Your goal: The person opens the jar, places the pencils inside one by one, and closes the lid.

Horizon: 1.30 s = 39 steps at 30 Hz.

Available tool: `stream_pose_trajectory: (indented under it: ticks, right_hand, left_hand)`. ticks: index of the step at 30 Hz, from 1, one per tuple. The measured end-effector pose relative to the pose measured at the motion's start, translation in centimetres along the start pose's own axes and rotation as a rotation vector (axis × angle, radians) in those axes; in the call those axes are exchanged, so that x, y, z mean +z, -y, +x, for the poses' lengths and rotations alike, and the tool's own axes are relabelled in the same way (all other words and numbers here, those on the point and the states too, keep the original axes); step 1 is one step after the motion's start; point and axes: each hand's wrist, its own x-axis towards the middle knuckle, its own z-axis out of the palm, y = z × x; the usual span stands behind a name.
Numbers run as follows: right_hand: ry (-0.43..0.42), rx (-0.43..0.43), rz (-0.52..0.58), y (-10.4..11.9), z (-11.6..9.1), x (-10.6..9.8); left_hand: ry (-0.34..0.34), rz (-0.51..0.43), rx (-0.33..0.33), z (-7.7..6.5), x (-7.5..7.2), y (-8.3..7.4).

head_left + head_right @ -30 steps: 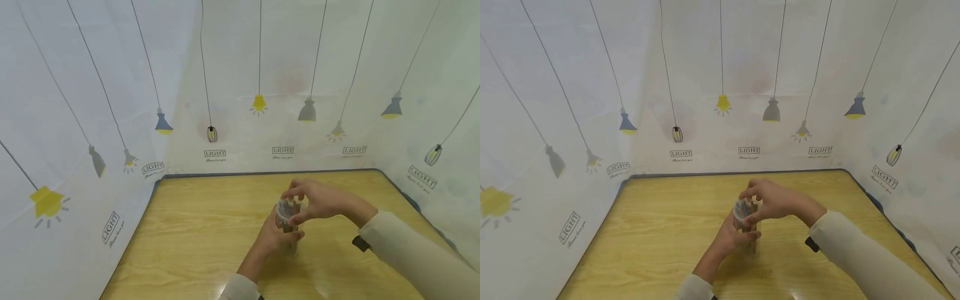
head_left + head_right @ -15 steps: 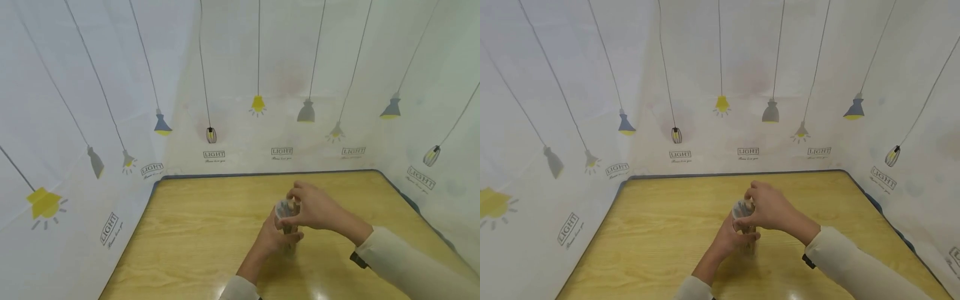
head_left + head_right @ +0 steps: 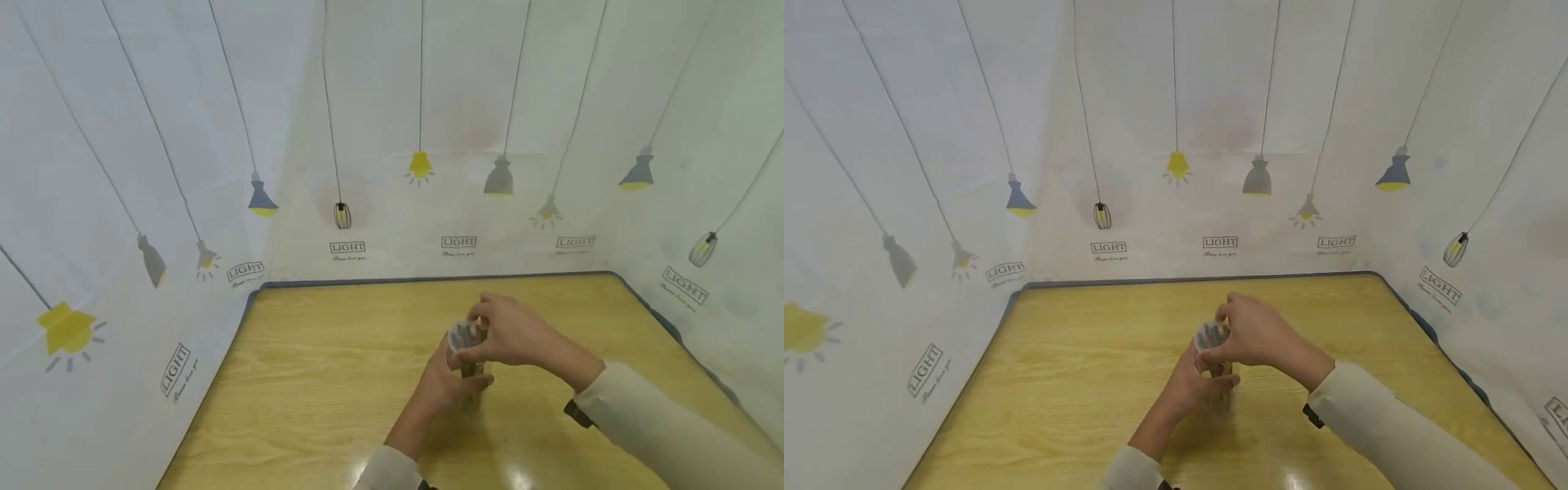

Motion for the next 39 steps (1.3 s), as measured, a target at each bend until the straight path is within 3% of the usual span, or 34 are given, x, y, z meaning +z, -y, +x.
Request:
stream_pose_trajectory:
  ticks: [8,10,15,19,21,25,27,31,39]
  right_hand:
    - [-0.033,0.088,-0.051,0.5,0.5,1.3]
    - [-0.072,0.081,-0.076,0.0,0.5,2.2]
    - [-0.179,0.007,-0.212,-1.5,0.1,4.7]
    - [-0.225,-0.035,-0.3,-2.3,-0.2,5.2]
    - [-0.211,-0.042,-0.22,-2.6,-0.4,4.5]
    - [-0.126,-0.117,0.092,-3.4,-0.7,2.1]
    - [-0.067,-0.169,0.198,-3.7,-0.7,1.2]
    - [-0.017,-0.23,0.209,-3.8,-0.7,0.6]
    - [-0.045,-0.213,0.122,-3.0,-0.6,0.2]
  left_hand:
    - [-0.015,0.008,-0.006,-0.2,0.1,0.4]
    - [-0.029,0.038,-0.016,-0.4,0.3,0.6]
    - [-0.056,0.083,-0.116,-1.3,0.6,1.2]
    - [-0.055,0.07,-0.148,-1.5,0.8,1.6]
    - [-0.044,0.059,-0.121,-1.3,0.7,1.6]
    - [-0.012,0.032,-0.031,-0.4,0.2,1.2]
    - [-0.002,0.03,0.001,-0.1,-0.1,0.9]
    - [0.001,0.017,0.01,0.2,-0.4,0.5]
    - [0.011,0.003,0.023,0.3,-0.1,0.5]
